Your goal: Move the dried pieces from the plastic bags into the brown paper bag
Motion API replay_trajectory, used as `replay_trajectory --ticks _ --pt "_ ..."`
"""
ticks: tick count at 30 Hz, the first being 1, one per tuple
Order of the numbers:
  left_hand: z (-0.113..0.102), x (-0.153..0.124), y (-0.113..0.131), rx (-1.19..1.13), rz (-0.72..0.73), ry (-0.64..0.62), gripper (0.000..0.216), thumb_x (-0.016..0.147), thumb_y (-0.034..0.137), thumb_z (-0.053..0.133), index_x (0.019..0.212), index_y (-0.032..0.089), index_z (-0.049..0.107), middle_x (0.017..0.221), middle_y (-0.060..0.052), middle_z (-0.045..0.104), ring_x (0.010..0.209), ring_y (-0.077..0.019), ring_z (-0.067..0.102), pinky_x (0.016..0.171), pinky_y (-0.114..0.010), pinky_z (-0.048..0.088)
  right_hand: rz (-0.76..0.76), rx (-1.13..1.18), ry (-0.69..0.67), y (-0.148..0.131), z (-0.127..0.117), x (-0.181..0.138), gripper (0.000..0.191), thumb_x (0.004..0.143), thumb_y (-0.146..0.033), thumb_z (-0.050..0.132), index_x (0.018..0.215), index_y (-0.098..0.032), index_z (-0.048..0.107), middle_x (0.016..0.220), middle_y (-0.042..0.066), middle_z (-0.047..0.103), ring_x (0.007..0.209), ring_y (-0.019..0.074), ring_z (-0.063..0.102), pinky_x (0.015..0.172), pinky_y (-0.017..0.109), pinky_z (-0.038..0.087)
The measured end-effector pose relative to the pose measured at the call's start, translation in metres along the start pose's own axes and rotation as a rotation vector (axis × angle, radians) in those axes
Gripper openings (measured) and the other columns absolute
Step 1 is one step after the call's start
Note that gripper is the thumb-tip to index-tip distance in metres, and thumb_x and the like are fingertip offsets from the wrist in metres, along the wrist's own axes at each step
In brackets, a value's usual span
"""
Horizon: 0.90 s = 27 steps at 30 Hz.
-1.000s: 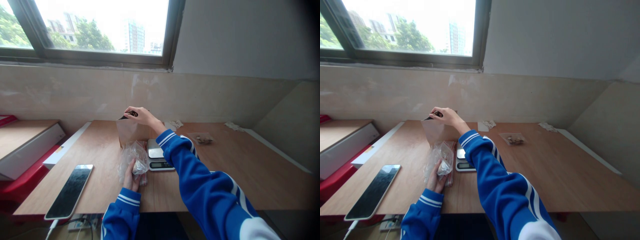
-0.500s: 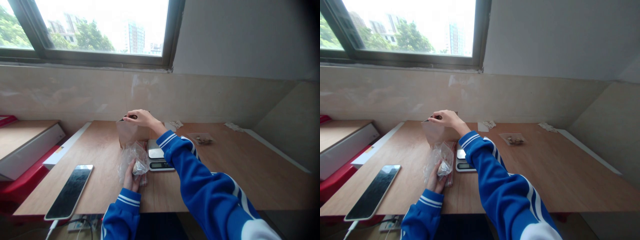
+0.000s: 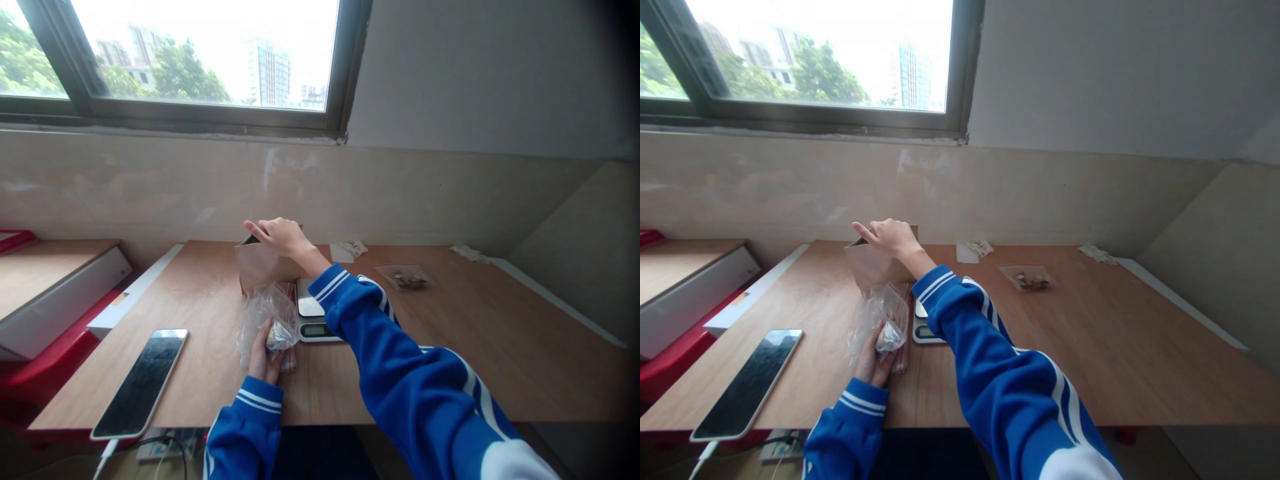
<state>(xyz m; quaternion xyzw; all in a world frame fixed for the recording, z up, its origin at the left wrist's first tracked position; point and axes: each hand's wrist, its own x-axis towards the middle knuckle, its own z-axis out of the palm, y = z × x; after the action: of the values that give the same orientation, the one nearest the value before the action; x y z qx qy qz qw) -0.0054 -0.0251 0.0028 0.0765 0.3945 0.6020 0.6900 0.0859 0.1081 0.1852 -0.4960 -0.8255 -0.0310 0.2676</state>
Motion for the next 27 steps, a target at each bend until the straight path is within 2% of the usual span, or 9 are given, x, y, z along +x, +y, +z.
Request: replay_trajectory --ticks 2,5,9,11,12,15,18,22,27 --pt "-0.001 0.001 -0.001 0.003 0.010 -0.016 0.015 0.083 0.018 0.061 0.096 0.015 0.067 0.085 -0.005 0.073 0.068 -0.0154 0.069 0.057 -0.024 0.058 0.010 -0.012 -0.022 -0.003 0.001 -0.001 0.068 0.090 -0.066 0.023 0.065 -0.019 0.066 0.077 0.012 0.069 0.078 0.0243 0.065 0.069 0.031 0.042" --pt "-0.002 0.001 -0.002 0.004 0.011 -0.026 0.015 0.084 0.020 0.059 0.095 0.014 0.066 0.085 -0.005 0.073 0.069 -0.0153 0.069 0.058 -0.024 0.058 0.018 0.001 -0.033 -0.004 0.002 -0.004 0.072 0.092 -0.062 0.019 0.063 -0.017 0.066 0.079 0.015 0.068 0.081 0.0266 0.064 0.073 0.035 0.043" --pt "0.001 0.000 -0.001 -0.011 -0.005 -0.013 0.015 0.085 0.021 0.058 0.094 0.013 0.067 0.086 -0.006 0.073 0.068 -0.0151 0.069 0.059 -0.023 0.057 -0.075 0.089 0.163 -0.001 -0.007 -0.014 0.057 0.097 -0.050 0.025 0.076 -0.017 0.066 0.091 0.012 0.065 0.095 0.0241 0.058 0.088 0.037 0.038" --pt "0.003 -0.003 0.001 -0.024 -0.015 -0.020 0.018 0.087 0.025 0.056 0.096 0.014 0.067 0.088 -0.008 0.072 0.071 -0.0160 0.069 0.061 -0.024 0.057 -0.098 0.241 0.239 0.001 -0.016 -0.025 0.051 0.099 -0.044 0.024 0.079 -0.018 0.063 0.089 0.008 0.063 0.091 0.0197 0.057 0.087 0.033 0.039" --pt "0.004 -0.004 0.003 -0.030 -0.018 -0.028 0.022 0.088 0.027 0.054 0.098 0.014 0.067 0.090 -0.009 0.072 0.072 -0.0166 0.069 0.061 -0.024 0.057 -0.098 0.340 0.228 0.001 -0.021 -0.032 0.048 0.099 -0.041 0.024 0.081 -0.018 0.062 0.085 0.006 0.062 0.085 0.0172 0.057 0.083 0.030 0.041" --pt "0.003 -0.009 0.008 -0.077 -0.026 -0.084 0.034 0.090 0.035 0.046 0.111 0.015 0.064 0.096 -0.010 0.071 0.080 -0.0192 0.069 0.061 -0.027 0.056 -0.058 0.607 0.001 0.004 -0.027 -0.061 0.036 0.097 -0.034 0.028 0.085 -0.018 0.059 0.073 0.000 0.060 0.066 0.0119 0.055 0.064 0.024 0.043" --pt "0.001 -0.013 0.012 -0.168 -0.025 -0.164 0.041 0.087 0.028 0.043 0.123 0.015 0.057 0.102 -0.010 0.070 0.090 -0.0225 0.068 0.065 -0.030 0.056 0.010 0.692 -0.279 0.009 -0.015 -0.093 0.023 0.092 -0.025 0.038 0.085 -0.019 0.059 0.076 -0.001 0.062 0.064 0.0109 0.056 0.057 0.021 0.042" --pt "0.002 -0.017 0.013 -0.210 0.003 -0.232 0.052 0.078 0.016 0.046 0.129 0.017 0.052 0.105 -0.009 0.070 0.098 -0.0235 0.065 0.080 -0.034 0.054 0.094 0.731 -0.267 0.018 0.015 -0.126 0.019 0.088 -0.017 0.041 0.099 -0.019 0.057 0.086 0.001 0.063 0.071 0.0122 0.058 0.061 0.023 0.045" --pt "0.005 -0.021 0.011 -0.143 0.018 -0.268 0.053 0.078 0.009 0.047 0.129 0.024 0.052 0.112 -0.006 0.068 0.105 -0.0214 0.063 0.086 -0.032 0.052 0.002 0.782 -0.355 0.024 0.030 -0.141 0.020 0.088 -0.028 0.052 0.101 -0.018 0.063 0.089 0.003 0.065 0.075 0.0155 0.059 0.063 0.025 0.047"
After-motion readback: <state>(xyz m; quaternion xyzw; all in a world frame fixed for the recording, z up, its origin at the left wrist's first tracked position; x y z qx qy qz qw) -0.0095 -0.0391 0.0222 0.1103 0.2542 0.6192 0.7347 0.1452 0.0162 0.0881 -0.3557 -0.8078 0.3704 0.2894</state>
